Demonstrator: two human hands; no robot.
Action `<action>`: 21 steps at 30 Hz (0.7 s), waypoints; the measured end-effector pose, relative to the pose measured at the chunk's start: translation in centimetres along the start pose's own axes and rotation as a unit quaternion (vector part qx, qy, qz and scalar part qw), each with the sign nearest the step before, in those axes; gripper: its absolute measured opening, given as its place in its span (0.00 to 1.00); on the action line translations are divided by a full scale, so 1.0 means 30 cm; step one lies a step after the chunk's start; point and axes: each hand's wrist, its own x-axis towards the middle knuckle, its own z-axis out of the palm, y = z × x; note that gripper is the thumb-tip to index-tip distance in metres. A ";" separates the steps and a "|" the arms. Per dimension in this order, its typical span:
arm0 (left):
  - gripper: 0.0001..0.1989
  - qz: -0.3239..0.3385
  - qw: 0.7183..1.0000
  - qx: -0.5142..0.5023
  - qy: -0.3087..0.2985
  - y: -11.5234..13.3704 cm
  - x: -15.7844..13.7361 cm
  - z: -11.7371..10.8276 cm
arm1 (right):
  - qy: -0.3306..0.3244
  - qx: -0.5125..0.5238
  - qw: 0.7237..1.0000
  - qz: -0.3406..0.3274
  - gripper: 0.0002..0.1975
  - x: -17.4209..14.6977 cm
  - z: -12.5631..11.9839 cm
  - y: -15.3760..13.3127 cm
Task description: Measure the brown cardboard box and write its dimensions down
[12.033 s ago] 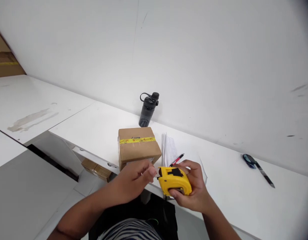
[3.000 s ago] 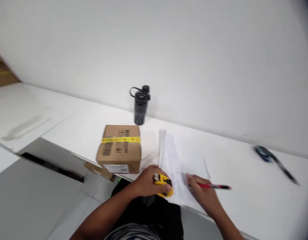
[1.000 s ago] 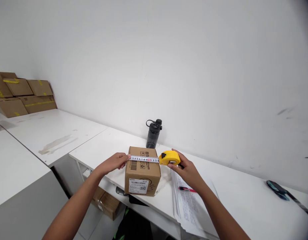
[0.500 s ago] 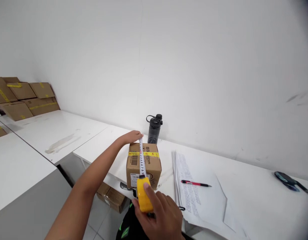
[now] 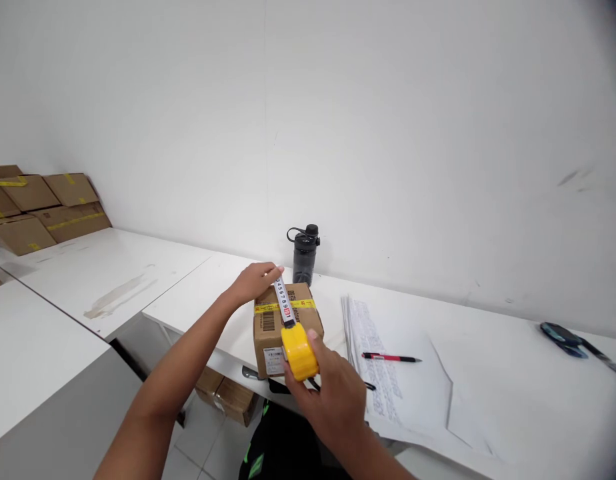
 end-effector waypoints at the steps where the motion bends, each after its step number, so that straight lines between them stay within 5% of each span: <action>1: 0.25 0.015 0.999 -0.008 0.039 0.032 -0.023 -0.009 | 0.014 0.005 1.000 0.005 0.37 -0.006 -0.009 0.015; 4: 0.25 0.070 0.994 -0.038 0.080 0.147 -0.117 -0.012 | 0.055 0.002 0.998 0.035 0.39 -0.022 -0.022 0.063; 9: 0.33 0.183 0.977 -0.092 -0.065 0.217 -0.258 0.056 | 0.057 0.034 0.990 0.121 0.34 -0.029 0.000 0.146; 13: 0.55 0.138 0.988 0.024 -0.067 0.059 -0.304 0.083 | 0.051 0.185 0.949 0.249 0.32 -0.007 0.014 0.193; 17: 0.44 0.078 0.995 0.054 0.023 -0.179 -0.397 0.087 | 0.005 0.374 0.845 0.382 0.28 0.041 0.020 0.218; 21: 0.42 0.001 0.984 -0.091 0.156 -0.357 -0.527 0.219 | -0.050 0.501 0.732 0.458 0.22 0.100 0.052 0.229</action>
